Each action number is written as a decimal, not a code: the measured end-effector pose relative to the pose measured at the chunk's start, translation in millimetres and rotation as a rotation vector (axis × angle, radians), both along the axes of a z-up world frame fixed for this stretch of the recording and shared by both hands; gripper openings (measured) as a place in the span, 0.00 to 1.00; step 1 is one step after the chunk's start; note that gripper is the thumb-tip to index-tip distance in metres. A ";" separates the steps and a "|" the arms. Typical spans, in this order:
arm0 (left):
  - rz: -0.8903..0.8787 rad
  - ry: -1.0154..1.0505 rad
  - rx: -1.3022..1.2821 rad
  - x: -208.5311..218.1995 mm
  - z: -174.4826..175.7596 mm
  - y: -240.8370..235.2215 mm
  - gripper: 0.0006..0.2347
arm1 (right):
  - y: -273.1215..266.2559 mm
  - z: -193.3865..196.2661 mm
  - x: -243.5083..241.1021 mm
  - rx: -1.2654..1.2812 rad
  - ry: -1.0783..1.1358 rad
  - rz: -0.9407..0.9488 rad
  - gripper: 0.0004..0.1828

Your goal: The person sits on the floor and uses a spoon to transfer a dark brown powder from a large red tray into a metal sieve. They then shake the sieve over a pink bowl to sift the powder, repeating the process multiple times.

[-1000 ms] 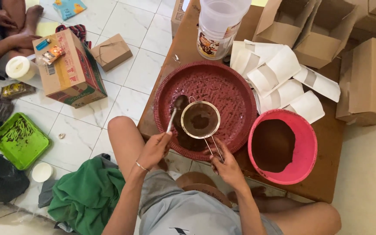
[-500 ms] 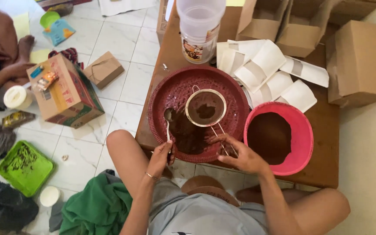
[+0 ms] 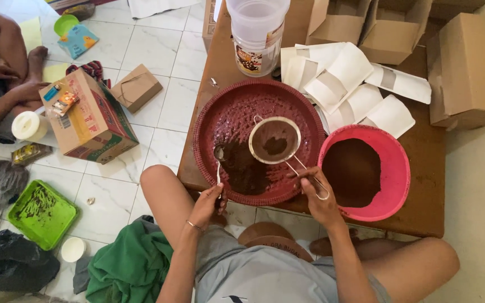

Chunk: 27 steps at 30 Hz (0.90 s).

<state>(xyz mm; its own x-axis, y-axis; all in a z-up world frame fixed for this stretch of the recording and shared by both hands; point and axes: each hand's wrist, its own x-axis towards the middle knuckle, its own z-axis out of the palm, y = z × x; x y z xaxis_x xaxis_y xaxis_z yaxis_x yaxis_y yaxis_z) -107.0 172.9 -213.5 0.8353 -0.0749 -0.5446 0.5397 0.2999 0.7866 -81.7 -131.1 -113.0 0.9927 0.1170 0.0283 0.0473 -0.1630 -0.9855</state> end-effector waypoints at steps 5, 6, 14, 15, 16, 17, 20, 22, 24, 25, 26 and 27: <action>0.024 0.097 -0.218 5.4 17.2 -2.6 0.16 | -16.9 -28.5 -16.8 0.136 -0.014 -0.052 0.18; 0.027 0.112 -0.260 7.2 18.6 -3.0 0.17 | -20.2 -35.8 -19.4 0.197 -0.016 -0.070 0.20; -0.038 0.272 -0.223 3.5 9.7 -2.2 0.21 | -29.7 -25.5 -38.6 0.299 0.044 -0.128 0.21; -0.052 0.295 -0.164 3.3 12.6 -1.4 0.23 | -30.1 -25.9 -39.3 0.322 0.031 -0.122 0.23; -0.050 0.297 -0.162 3.6 8.5 1.2 0.23 | -29.2 -23.9 -39.7 0.324 0.034 -0.120 0.23; -0.073 0.306 -0.039 3.7 4.3 3.9 0.24 | -28.3 -22.0 -40.0 0.313 0.025 -0.123 0.24; -0.190 0.265 0.243 2.2 -1.9 12.2 0.26 | -27.7 -18.7 -40.6 0.305 0.023 -0.120 0.27; -0.286 0.211 0.403 0.5 10.5 16.3 0.27 | -28.7 -18.8 -39.7 0.308 0.026 -0.118 0.28; -0.381 0.095 0.724 -3.4 37.3 17.9 0.24 | -31.1 -20.1 -38.8 0.315 0.019 -0.125 0.31; -0.376 0.097 0.725 -3.6 39.5 21.2 0.24 | -33.1 -22.0 -38.2 0.316 0.021 -0.120 0.31; -0.350 0.041 0.780 -3.3 41.7 24.1 0.22 | -35.4 -23.7 -36.6 0.333 0.017 -0.137 0.32; -0.324 -0.015 0.834 -3.0 43.9 27.1 0.20 | -37.6 -25.5 -35.0 0.351 0.014 -0.154 0.33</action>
